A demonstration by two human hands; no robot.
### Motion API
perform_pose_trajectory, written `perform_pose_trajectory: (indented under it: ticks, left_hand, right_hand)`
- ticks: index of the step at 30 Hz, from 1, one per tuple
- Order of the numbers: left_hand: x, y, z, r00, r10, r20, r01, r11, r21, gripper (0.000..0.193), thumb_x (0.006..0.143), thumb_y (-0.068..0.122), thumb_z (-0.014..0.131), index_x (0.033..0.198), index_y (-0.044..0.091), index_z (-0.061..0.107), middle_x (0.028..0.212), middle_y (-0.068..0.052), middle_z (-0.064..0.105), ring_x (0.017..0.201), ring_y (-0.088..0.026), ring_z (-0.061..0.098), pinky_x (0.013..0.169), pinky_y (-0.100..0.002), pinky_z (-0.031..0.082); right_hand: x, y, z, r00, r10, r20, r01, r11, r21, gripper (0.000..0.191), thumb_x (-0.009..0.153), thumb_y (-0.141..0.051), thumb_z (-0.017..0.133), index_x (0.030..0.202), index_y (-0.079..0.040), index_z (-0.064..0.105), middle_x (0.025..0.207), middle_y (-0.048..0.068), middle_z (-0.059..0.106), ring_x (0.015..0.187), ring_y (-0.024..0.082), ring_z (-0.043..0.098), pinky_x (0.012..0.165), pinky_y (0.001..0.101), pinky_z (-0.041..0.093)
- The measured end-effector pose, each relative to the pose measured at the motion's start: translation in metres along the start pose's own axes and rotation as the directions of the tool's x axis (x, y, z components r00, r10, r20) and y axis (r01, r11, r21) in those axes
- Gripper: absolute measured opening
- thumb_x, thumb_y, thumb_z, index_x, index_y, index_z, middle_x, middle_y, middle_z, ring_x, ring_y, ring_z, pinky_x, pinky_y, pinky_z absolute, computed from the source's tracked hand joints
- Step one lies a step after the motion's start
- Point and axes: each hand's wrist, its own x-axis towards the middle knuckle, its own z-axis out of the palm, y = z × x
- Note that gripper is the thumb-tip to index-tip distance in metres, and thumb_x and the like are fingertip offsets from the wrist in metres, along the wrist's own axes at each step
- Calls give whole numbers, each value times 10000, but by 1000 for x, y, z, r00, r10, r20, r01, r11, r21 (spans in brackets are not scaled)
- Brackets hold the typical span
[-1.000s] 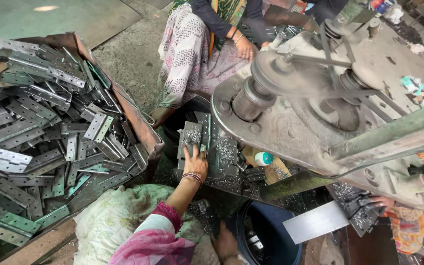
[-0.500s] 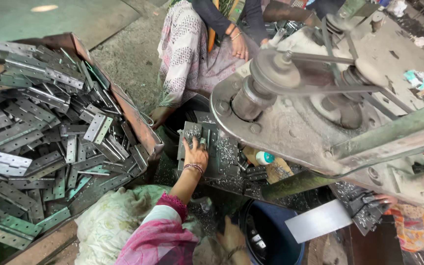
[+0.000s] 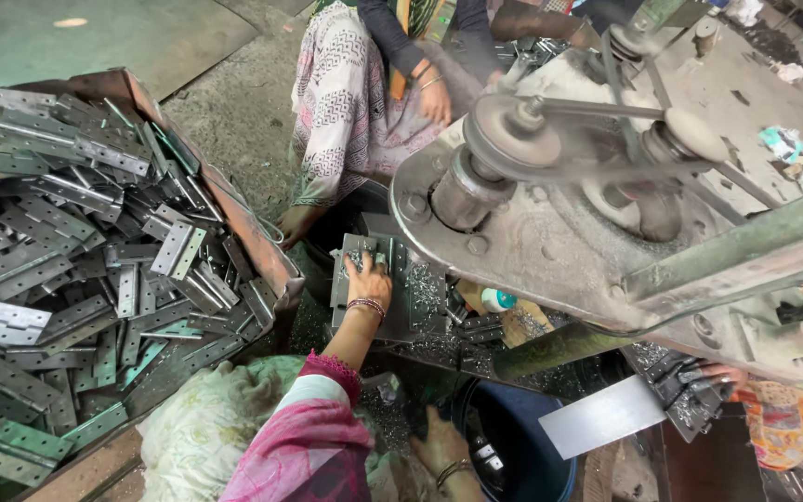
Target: The person repeatedly picks metal hinge blanks from a bin, places them into a press machine, and operates the lever to process them. The person then removes the processed pieces and places them into a bucket.
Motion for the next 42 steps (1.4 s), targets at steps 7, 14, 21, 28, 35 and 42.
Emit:
perform_pose_trajectory:
  ticks: [7, 14, 21, 28, 35, 42]
  left_hand:
    - [2, -5, -2, 998, 9, -54, -11, 999, -46, 420, 1044, 265, 435, 1424, 177, 590, 1605, -20, 403, 1552, -402, 166, 1152, -799, 128]
    - [-10, -15, -1, 998, 55, -38, -53, 998, 44, 499, 1011, 290, 475, 1486, 147, 524, 1645, -34, 322, 1535, -405, 140, 1140, -762, 162]
    - [-71, -2, 26, 980, 174, 96, -180, 982, 53, 497, 1054, 413, 421, 1453, 141, 538, 1688, -42, 217, 1548, -388, 108, 1167, -737, 156]
    - [-127, 3, 83, 857, 364, -366, -309, 930, 202, 393, 930, 231, 567, 1230, 10, 694, 1402, -179, 561, 1357, -391, 413, 1123, -664, 302]
    - [-139, -1, 55, 713, 314, -627, -270, 948, 168, 393, 852, 193, 584, 1175, 18, 724, 1220, -121, 657, 1194, -298, 516, 1101, -579, 363]
    - [-142, 9, 28, 809, -70, -583, -294, 811, -505, 305, 767, 92, 659, 1059, 52, 738, 1140, -88, 718, 1132, -285, 592, 990, -465, 438]
  right_hand:
    - [4, -5, 10, 997, 49, -58, -38, 984, 175, 920, 820, -507, 782, 1513, -112, 323, 1182, 223, 693, 1100, 407, 669, 942, 501, 552]
    - [10, 4, -6, 997, 71, 37, -75, 990, 123, 821, 843, -420, 719, 1523, -131, 361, 1160, 224, 719, 1111, 391, 696, 962, 465, 575]
    - [7, 11, -26, 1000, 2, 27, -4, 998, 64, 752, 883, -414, 721, 1467, -72, 392, 1224, 221, 662, 1164, 365, 656, 990, 450, 545]
    - [-5, 8, -26, 1000, -14, 0, 14, 999, 50, 701, 889, -414, 679, 1453, -80, 432, 1202, 207, 707, 1142, 354, 688, 978, 440, 563]
    - [-8, 11, -34, 997, -8, -76, 15, 996, 89, 726, 921, -469, 659, 1492, -122, 373, 1366, 182, 589, 1250, 344, 604, 1038, 452, 501]
    - [20, 0, -66, 716, -172, -676, 533, 760, 371, 652, 812, -278, 814, 1381, -84, 562, 1229, 152, 710, 1150, 300, 673, 987, 411, 522]
